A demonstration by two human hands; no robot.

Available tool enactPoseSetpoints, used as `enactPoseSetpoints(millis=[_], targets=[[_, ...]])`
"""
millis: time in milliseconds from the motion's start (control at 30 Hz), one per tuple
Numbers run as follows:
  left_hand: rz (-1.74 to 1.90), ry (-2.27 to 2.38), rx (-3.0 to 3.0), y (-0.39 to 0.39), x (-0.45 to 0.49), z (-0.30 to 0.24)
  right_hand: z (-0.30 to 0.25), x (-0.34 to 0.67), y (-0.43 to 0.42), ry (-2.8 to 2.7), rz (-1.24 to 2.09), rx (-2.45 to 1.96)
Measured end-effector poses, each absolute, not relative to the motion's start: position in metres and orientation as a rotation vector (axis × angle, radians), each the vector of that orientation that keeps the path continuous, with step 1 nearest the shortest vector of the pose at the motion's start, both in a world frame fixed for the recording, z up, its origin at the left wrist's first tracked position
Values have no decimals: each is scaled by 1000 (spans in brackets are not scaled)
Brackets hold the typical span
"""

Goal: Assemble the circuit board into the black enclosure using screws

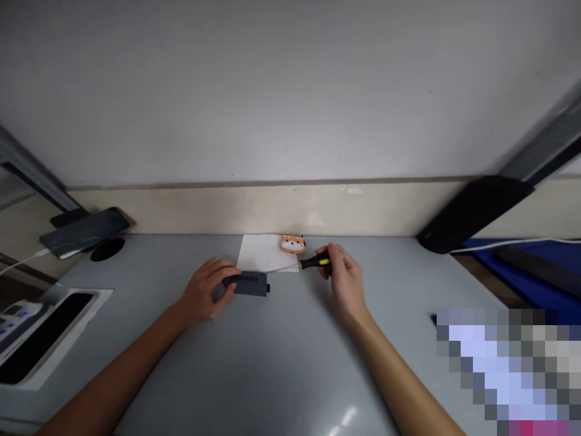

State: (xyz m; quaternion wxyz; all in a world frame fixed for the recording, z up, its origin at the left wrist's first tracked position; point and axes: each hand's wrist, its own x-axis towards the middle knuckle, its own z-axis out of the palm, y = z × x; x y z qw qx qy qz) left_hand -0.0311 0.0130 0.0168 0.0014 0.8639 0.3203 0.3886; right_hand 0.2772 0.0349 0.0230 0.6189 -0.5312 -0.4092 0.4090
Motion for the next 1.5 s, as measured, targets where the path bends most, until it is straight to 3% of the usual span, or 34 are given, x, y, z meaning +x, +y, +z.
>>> enactPoseSetpoints(millis=[1500], targets=[[878, 1063, 2947, 1, -11, 12, 35, 273, 27, -1211, 720, -1407]])
